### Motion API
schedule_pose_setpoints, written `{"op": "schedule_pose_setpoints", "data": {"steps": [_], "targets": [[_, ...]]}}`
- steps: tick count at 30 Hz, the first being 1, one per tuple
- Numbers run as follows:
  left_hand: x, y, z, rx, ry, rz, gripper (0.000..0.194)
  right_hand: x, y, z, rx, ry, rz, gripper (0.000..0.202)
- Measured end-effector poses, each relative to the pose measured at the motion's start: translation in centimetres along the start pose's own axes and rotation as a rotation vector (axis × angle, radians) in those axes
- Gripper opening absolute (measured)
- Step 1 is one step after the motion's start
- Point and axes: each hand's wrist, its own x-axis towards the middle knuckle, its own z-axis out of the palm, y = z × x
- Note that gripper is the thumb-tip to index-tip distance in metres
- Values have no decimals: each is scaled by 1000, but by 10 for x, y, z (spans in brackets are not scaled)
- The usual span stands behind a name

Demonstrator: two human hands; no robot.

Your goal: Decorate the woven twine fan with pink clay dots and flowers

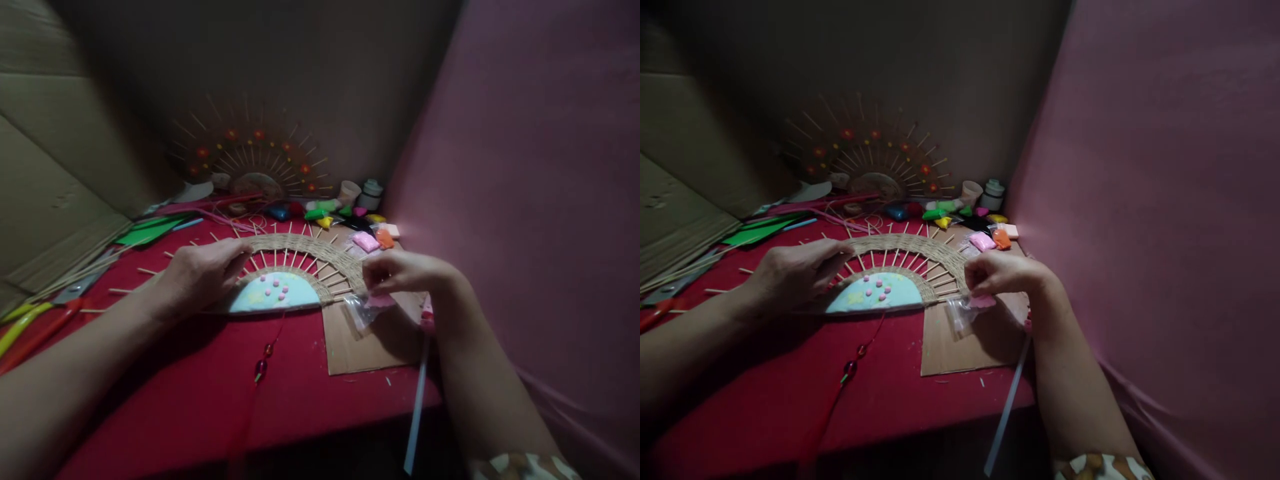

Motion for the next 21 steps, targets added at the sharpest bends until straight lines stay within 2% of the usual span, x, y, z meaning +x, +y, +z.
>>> {"op": "schedule_pose_setpoints", "data": {"steps": [4,7,9,12,14,17,19,21], "targets": [[-1,1,-1,328,-27,272,13,1,6,-1,-187,35,48,2],[-1,2,-3,343,-16,334,15,-1,7,-1,-221,129,79,2],[-1,2,-4,324,-1,336,15,-3,8,-3,-249,254,107,6],[-1,3,-6,346,96,299,6,-3,13,-5,-315,577,208,11],[-1,2,-5,350,153,260,8,0,17,-7,-362,867,298,14],[-2,1,-4,273,115,231,5,5,23,-7,-385,1309,335,20],[-3,1,-3,222,45,243,8,6,25,-6,-371,1488,301,22],[-4,0,-3,211,2,255,10,6,24,-6,-341,1538,274,22]]}}
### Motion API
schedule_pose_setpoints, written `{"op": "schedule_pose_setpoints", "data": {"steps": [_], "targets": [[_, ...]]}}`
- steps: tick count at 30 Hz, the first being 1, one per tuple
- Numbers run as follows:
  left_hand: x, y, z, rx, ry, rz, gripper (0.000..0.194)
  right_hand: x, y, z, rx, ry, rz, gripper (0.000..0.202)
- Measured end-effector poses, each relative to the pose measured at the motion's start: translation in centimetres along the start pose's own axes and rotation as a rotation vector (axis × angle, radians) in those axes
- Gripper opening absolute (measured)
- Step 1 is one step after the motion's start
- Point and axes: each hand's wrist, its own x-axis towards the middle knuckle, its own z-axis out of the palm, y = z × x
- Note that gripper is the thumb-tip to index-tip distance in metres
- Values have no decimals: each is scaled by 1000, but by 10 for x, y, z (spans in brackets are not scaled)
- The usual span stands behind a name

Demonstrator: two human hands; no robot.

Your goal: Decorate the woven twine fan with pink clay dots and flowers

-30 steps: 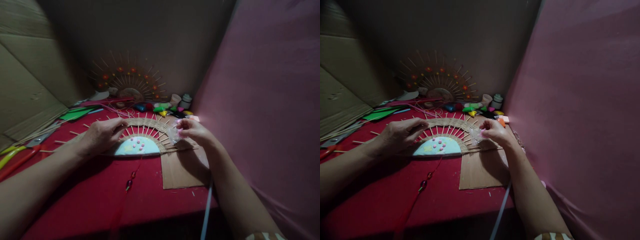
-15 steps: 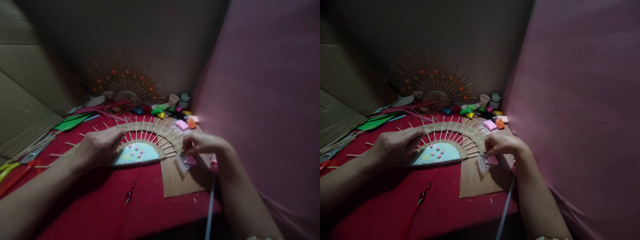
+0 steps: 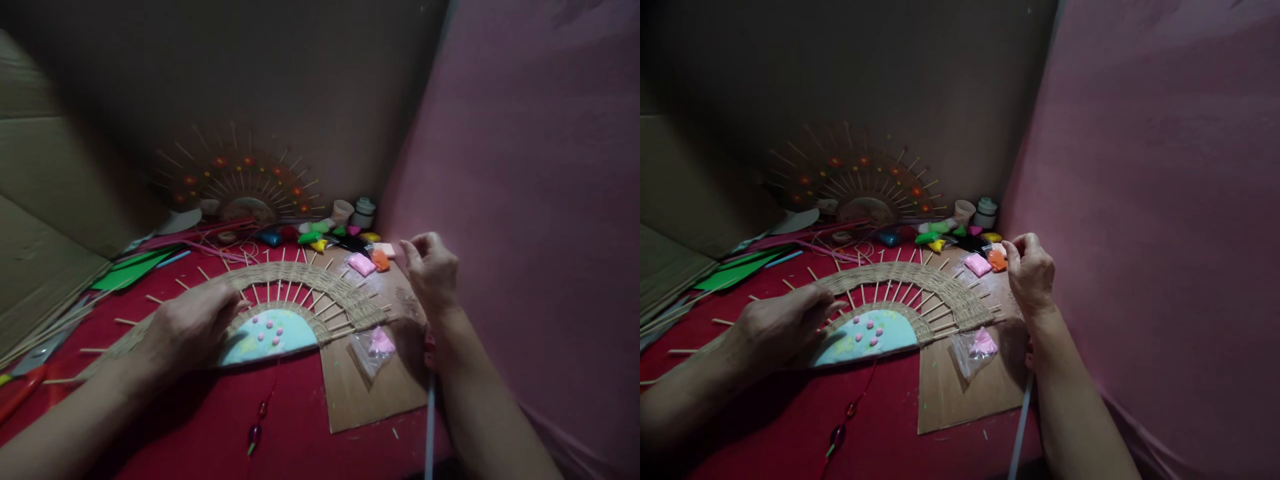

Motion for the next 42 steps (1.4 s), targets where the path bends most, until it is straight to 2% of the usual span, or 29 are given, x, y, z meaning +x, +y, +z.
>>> {"op": "schedule_pose_setpoints", "data": {"steps": [7,11,13,17,25,32,35,38,42], "targets": [[0,-2,-2,66,76,33,6,-4,-4,-5,129,-2,30,25],[1,0,-6,71,-1,-35,10,-7,-7,-3,90,19,-30,25],[3,1,-8,87,3,-55,16,-9,-8,-1,76,5,-52,24],[5,-1,-9,159,-24,-94,22,-12,-9,0,174,-22,-42,28],[5,-16,-11,237,22,-228,19,-14,-11,-7,334,55,-42,40],[5,-15,-19,274,6,-292,23,-16,-13,-2,380,115,-84,30],[5,-17,-15,294,38,-350,26,-14,-13,1,447,211,-85,19],[6,-20,-11,303,69,-402,26,-10,-11,5,516,292,-103,18],[8,-20,-10,308,51,-411,28,-6,-7,8,567,281,-108,18]]}}
